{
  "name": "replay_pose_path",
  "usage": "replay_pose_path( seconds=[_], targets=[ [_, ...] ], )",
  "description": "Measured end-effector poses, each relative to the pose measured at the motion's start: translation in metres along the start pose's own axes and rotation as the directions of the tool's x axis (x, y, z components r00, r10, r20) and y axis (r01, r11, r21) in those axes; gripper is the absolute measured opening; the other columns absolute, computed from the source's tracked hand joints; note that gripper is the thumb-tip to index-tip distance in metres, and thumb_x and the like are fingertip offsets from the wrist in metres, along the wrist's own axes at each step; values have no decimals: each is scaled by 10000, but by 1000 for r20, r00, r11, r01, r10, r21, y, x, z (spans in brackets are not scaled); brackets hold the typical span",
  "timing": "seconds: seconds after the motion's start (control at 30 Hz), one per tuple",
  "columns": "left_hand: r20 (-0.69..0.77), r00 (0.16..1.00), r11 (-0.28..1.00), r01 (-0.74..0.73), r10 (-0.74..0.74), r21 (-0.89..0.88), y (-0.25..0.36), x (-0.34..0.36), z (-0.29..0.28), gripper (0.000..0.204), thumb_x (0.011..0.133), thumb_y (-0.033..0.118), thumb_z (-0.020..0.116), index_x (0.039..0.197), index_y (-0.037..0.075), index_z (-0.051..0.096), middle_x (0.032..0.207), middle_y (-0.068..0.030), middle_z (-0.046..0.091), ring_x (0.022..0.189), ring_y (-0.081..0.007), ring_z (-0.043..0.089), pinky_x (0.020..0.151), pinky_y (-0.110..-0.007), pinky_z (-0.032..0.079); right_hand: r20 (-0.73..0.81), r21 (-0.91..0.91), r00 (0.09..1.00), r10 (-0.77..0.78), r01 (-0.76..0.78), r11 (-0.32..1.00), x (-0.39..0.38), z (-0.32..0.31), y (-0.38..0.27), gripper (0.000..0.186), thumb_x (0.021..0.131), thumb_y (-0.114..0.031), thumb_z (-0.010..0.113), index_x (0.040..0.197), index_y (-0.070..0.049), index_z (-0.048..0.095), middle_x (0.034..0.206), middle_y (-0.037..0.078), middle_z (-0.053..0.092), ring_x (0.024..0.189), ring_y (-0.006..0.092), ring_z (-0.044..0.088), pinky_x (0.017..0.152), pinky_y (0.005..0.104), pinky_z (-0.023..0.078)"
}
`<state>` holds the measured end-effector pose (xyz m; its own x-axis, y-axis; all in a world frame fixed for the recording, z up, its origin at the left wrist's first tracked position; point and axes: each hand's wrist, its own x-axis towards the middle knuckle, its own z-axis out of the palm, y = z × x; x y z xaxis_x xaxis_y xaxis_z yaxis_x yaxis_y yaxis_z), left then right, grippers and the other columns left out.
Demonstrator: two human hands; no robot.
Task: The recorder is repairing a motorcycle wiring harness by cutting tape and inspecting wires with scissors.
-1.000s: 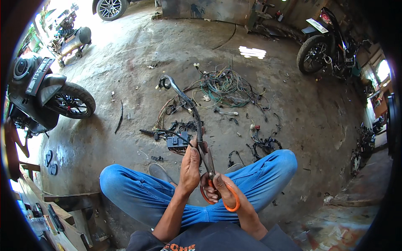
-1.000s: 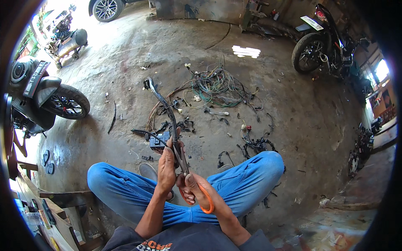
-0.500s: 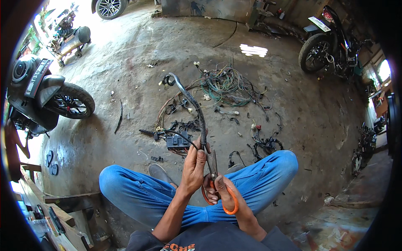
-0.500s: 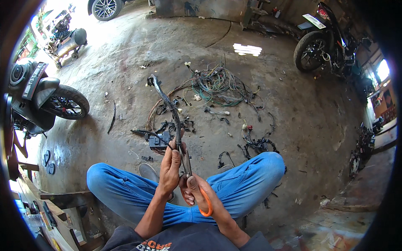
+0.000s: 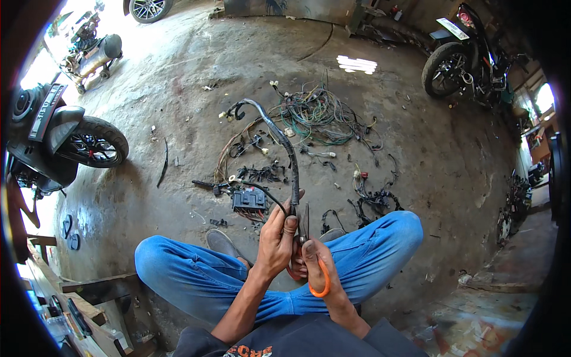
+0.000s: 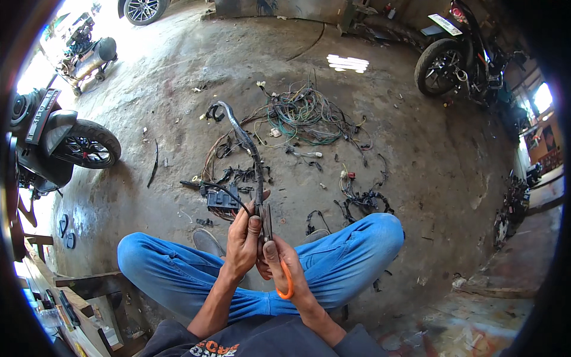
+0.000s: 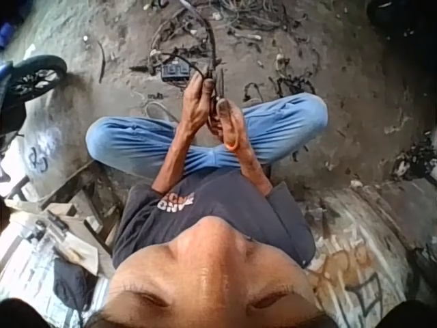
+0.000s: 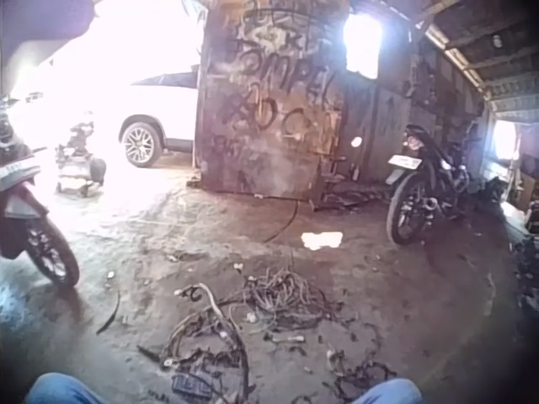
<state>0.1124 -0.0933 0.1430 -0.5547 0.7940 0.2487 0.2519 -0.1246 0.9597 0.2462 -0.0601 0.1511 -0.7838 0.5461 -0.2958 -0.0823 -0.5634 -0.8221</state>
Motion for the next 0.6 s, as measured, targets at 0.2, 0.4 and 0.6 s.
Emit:
replay_pose_path(
  seconds=[0.2, 0.4, 0.6],
  targets=[
    [299, 954, 991, -76, 39, 112, -18, -79, 27, 445, 949, 35, 539, 1394, 17, 550, 976, -144, 596, 885, -308, 578, 844, -389, 458, -453, 49, 833, -319, 381, 923, 36, -36, -94, 483, 1020, -545, 490, 932, -71, 516, 647, -49, 412, 473, 47, 376, 406, 205, 305],
    [74, 969, 960, 246, -238, -133, -33, -61, 12, 373, 1058, 170, 491, 1388, 4, 539, 985, -37, 568, 870, -136, 503, 801, -263, 426, -220, -322, 928, -300, 221, 921, 17, -23, -114, 555, 1012, -565, 487, 1025, -15, 561, 671, -35, 411, 523, 43, 399, 456, 207, 334],
    [-33, 947, 898, 293, -320, -328, -17, -38, 16, 397, 1060, 230, 526, 1369, -20, 540, 1035, -34, 573, 924, -118, 507, 835, -256, 423, -123, -259, 984, -130, 94, 961, -7, -23, -63, 568, 1000, -572, 502, 1037, -8, 559, 675, -25, 434, 561, 54, 449, 468, 209, 361]
  ],
)
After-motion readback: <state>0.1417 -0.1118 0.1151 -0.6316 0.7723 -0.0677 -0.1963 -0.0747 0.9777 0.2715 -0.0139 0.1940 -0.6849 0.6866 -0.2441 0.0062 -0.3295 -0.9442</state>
